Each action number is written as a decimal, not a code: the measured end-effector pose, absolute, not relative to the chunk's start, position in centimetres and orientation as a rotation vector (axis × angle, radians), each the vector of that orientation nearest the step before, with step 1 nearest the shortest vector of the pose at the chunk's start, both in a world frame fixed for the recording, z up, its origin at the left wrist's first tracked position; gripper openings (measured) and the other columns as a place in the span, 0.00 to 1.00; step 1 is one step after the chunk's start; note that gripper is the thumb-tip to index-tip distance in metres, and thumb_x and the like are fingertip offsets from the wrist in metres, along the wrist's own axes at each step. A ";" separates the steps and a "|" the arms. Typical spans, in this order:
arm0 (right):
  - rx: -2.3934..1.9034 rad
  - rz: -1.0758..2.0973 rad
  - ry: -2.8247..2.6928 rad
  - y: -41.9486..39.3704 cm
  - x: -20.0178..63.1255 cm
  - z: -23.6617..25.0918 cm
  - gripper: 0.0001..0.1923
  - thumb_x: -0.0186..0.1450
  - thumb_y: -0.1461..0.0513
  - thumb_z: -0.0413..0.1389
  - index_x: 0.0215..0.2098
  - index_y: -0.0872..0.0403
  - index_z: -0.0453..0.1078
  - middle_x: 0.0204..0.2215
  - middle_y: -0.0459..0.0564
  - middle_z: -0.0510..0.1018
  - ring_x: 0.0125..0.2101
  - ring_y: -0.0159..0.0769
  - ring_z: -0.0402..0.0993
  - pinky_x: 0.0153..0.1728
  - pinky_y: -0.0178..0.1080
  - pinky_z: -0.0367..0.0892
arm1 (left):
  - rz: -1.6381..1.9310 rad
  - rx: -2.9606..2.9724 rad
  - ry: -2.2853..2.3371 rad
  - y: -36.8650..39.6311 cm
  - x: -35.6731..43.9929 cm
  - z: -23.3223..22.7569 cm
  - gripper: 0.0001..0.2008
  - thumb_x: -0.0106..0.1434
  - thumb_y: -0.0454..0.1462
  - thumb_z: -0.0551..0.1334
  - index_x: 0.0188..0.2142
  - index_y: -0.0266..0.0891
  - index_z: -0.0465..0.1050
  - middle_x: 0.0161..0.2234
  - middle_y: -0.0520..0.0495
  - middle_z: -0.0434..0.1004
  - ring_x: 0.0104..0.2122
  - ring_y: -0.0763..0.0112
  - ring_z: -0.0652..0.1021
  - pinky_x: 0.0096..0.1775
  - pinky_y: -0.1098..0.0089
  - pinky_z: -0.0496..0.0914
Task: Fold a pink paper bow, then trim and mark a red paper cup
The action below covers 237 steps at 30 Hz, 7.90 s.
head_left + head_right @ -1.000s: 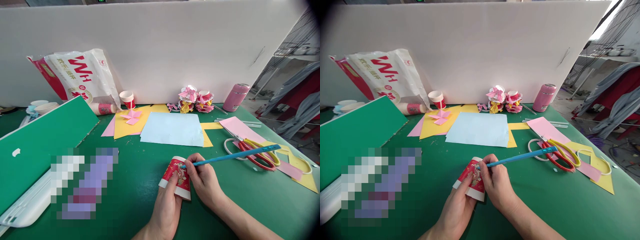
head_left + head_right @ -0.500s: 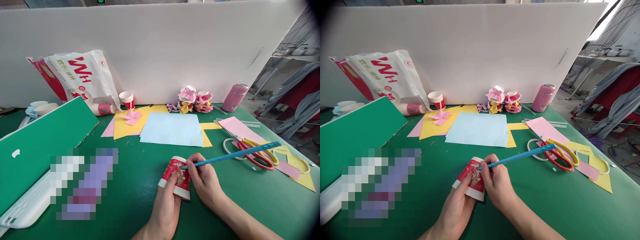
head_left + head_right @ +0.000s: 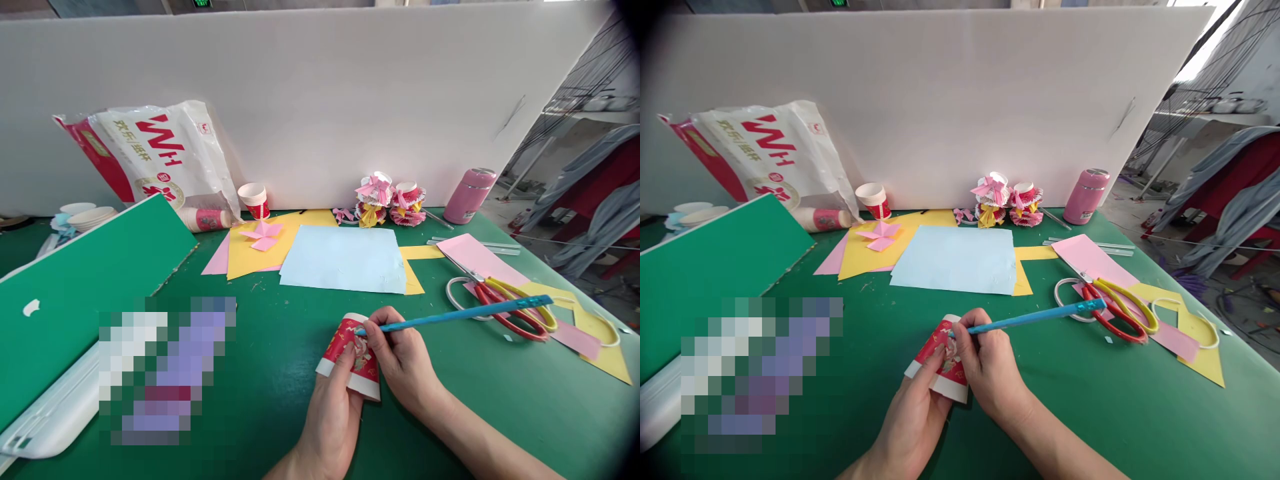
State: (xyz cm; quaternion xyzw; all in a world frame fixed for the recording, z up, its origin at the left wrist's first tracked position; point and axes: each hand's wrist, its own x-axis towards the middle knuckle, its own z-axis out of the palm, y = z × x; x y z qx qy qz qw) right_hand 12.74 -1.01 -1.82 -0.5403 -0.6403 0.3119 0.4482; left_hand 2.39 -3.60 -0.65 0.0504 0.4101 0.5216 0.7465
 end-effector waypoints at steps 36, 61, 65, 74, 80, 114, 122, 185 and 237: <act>-1.169 0.779 -1.097 -0.4 14.2 -1.8 0.10 0.66 0.55 0.47 0.35 0.52 0.63 0.17 0.39 0.61 0.19 0.29 0.60 0.21 0.32 0.59 | 1.184 0.047 0.969 -3.1 2.2 -0.3 0.16 0.58 0.33 0.62 0.46 0.33 0.68 0.38 0.41 0.78 0.38 0.66 0.77 0.42 0.66 0.71; -1.084 1.016 -1.018 -0.4 14.5 -1.7 0.15 0.64 0.53 0.52 0.46 0.50 0.68 0.34 0.48 0.77 0.34 0.34 0.72 0.37 0.36 0.67 | 1.164 0.220 1.005 -3.8 2.2 -0.4 0.16 0.55 0.33 0.65 0.44 0.36 0.69 0.40 0.42 0.78 0.42 0.62 0.76 0.43 0.65 0.70; -1.013 1.192 -1.030 -1.0 14.6 -1.2 0.16 0.65 0.51 0.51 0.40 0.52 0.73 0.27 0.46 0.73 0.25 0.28 0.66 0.26 0.31 0.63 | 1.159 0.250 0.933 -3.6 2.2 -0.7 0.15 0.57 0.36 0.64 0.44 0.35 0.70 0.36 0.43 0.78 0.41 0.63 0.76 0.41 0.66 0.70; -1.094 1.228 -1.208 -1.1 13.2 -1.7 0.13 0.64 0.53 0.52 0.28 0.55 0.63 0.19 0.40 0.62 0.19 0.25 0.54 0.18 0.30 0.52 | 1.165 0.251 0.848 -3.5 2.4 -0.7 0.14 0.58 0.36 0.62 0.45 0.36 0.71 0.38 0.43 0.78 0.42 0.63 0.75 0.41 0.68 0.68; -1.152 1.155 -1.235 -1.1 13.2 -2.4 0.14 0.66 0.52 0.49 0.27 0.52 0.57 0.17 0.38 0.59 0.17 0.26 0.55 0.18 0.31 0.53 | 1.157 0.233 0.878 -3.5 2.3 -0.8 0.14 0.58 0.36 0.62 0.44 0.35 0.72 0.37 0.43 0.78 0.41 0.63 0.75 0.40 0.68 0.68; -1.265 1.021 -1.428 -1.4 13.0 -1.8 0.10 0.65 0.56 0.50 0.29 0.52 0.60 0.18 0.41 0.62 0.18 0.28 0.55 0.17 0.31 0.52 | 1.145 0.245 0.884 -3.5 2.4 -0.8 0.17 0.56 0.38 0.64 0.46 0.36 0.70 0.37 0.43 0.78 0.43 0.60 0.75 0.41 0.67 0.68; -1.326 0.938 -1.469 -1.3 12.9 -1.5 0.09 0.63 0.59 0.51 0.26 0.52 0.58 0.16 0.39 0.59 0.16 0.27 0.52 0.16 0.31 0.51 | 1.152 0.195 0.882 -3.6 2.3 -0.8 0.15 0.58 0.37 0.63 0.45 0.36 0.71 0.40 0.43 0.78 0.45 0.61 0.75 0.44 0.67 0.68; -1.236 0.953 -1.446 -1.0 12.5 -2.0 0.10 0.65 0.58 0.49 0.27 0.52 0.58 0.16 0.39 0.60 0.17 0.28 0.55 0.17 0.32 0.52 | 1.161 0.155 0.912 -3.4 2.2 -0.9 0.15 0.60 0.34 0.60 0.47 0.36 0.69 0.41 0.42 0.78 0.45 0.61 0.75 0.43 0.67 0.71; -1.058 1.023 -0.869 0.3 15.7 -0.8 0.17 0.61 0.50 0.54 0.35 0.55 0.75 0.21 0.45 0.66 0.23 0.30 0.60 0.21 0.33 0.58 | 1.197 0.090 0.999 -3.1 1.9 -0.5 0.14 0.57 0.36 0.64 0.43 0.36 0.70 0.40 0.41 0.79 0.39 0.66 0.78 0.39 0.69 0.74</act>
